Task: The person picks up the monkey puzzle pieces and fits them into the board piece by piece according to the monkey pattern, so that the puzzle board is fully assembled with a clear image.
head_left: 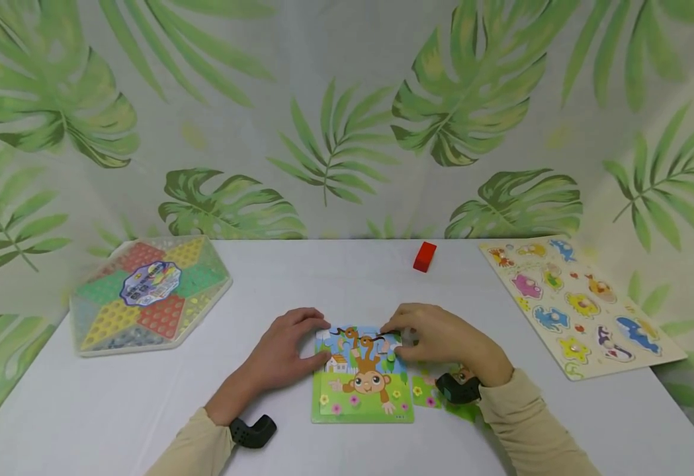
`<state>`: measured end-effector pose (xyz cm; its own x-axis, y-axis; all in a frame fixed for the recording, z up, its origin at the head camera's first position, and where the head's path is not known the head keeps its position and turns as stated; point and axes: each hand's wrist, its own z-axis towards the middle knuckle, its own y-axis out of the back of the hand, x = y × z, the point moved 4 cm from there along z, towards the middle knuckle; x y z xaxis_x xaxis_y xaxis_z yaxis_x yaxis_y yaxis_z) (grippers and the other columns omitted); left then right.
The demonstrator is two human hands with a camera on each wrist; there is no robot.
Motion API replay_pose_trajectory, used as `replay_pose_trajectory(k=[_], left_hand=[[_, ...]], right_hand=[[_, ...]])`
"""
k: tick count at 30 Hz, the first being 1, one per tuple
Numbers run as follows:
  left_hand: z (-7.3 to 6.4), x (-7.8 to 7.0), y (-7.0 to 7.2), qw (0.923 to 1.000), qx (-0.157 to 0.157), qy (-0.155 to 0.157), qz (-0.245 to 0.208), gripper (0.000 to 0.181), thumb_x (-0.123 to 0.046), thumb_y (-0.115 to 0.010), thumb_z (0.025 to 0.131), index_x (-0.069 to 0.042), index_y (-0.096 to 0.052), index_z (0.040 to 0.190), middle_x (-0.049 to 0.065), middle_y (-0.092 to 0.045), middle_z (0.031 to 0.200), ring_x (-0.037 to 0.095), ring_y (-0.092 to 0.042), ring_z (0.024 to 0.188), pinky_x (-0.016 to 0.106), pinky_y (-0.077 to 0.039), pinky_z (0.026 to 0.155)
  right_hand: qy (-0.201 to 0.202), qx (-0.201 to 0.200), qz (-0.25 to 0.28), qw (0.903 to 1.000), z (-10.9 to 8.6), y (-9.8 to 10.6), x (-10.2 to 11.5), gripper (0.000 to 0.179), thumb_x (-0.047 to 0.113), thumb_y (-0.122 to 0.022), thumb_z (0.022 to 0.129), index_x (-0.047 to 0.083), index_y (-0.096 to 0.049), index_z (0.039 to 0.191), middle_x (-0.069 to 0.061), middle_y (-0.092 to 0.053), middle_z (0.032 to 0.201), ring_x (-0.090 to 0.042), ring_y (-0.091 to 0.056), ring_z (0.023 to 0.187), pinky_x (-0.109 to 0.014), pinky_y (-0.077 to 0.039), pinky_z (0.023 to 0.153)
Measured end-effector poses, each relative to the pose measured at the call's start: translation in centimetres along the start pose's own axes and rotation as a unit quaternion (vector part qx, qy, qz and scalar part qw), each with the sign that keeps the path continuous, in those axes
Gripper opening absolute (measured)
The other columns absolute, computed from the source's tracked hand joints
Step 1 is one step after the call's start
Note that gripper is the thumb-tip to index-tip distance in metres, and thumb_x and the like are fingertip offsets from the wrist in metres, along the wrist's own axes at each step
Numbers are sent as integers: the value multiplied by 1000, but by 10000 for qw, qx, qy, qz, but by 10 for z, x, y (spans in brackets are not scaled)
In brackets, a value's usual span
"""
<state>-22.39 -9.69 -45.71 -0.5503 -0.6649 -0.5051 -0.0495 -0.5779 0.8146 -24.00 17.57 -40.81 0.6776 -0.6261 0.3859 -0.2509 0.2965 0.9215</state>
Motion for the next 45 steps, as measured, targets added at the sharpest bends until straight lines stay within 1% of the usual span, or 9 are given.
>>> replay_pose_trajectory(k=[9, 12, 17, 24, 31, 34, 39, 42, 45], left_hand=[[0, -4, -3, 9979, 4, -545, 346, 39, -34, -75, 90, -25, -73, 128, 7, -59, 139, 30, -53, 133, 54, -42, 111], [-1, -7, -6, 9966, 156, -633, 497, 40, -33, -70, 94, -25, -70, 134, 9, -56, 145, 31, -48, 139, 55, -38, 113], [-3, -14, -11, 9950, 520, -584, 627, 42, -31, -60, 101, -28, -64, 143, 10, -46, 157, 31, -38, 149, 57, -32, 118], [-2, -18, -11, 9938, 646, -584, 689, 41, -29, -57, 102, -29, -63, 143, 8, -47, 156, 30, -37, 149, 56, -32, 118], [-1, -17, -10, 9945, 593, -487, 716, 45, -32, -57, 102, -26, -60, 146, 6, -48, 156, 28, -38, 149, 54, -32, 119], [-1, -16, -10, 9948, 590, -449, 699, 44, -33, -57, 102, -27, -61, 146, 5, -48, 156, 27, -38, 149, 53, -32, 119], [-2, -15, -9, 9966, 519, -365, 533, 47, -32, -61, 100, -18, -60, 145, 4, -50, 154, 27, -40, 147, 53, -33, 118], [-2, -14, -7, 9978, 407, -307, 434, 51, -30, -64, 98, -10, -59, 144, 5, -53, 151, 27, -42, 146, 52, -34, 118], [-2, -14, -6, 9983, 351, -262, 381, 51, -29, -65, 97, -8, -59, 143, 5, -54, 151, 27, -43, 146, 52, -34, 118]], right_hand=[[-93, 69, -84, 9999, 0, -3, -3, 30, 18, -78, 86, 14, -79, 116, 6, -69, 105, -9, -56, 82, -24, -50, 74], [-136, 102, -43, 9998, -1, -3, -4, 30, 18, -79, 86, 14, -78, 116, 6, -68, 105, -9, -56, 82, -24, -50, 75], [-112, 165, -67, 9998, -1, -4, -4, 31, 19, -79, 87, 15, -78, 117, 6, -68, 106, -9, -56, 83, -25, -51, 75], [43, 29, 100, 9999, 1, -5, -3, 32, 19, -77, 89, 17, -76, 121, 7, -69, 112, -8, -62, 89, -29, -56, 80], [205, 52, -147, 9997, 5, -13, 4, 30, 19, -72, 92, 15, -76, 121, 4, -67, 119, -13, -60, 106, -33, -54, 91], [197, -63, -215, 9996, 5, -15, 7, 30, 19, -72, 92, 15, -75, 122, 3, -66, 122, -16, -59, 112, -37, -55, 94], [332, -227, -157, 9991, 9, -21, 15, 40, 29, -73, 95, 18, -69, 134, 4, -63, 134, -18, -56, 124, -41, -53, 100], [556, -256, -173, 9980, 13, -25, 22, 43, 33, -73, 97, 17, -67, 136, 3, -64, 136, -18, -56, 125, -39, -53, 101], [713, -295, -284, 9966, 16, -27, 27, 38, 31, -73, 97, 15, -71, 132, 2, -67, 131, -17, -59, 120, -36, -53, 100]])
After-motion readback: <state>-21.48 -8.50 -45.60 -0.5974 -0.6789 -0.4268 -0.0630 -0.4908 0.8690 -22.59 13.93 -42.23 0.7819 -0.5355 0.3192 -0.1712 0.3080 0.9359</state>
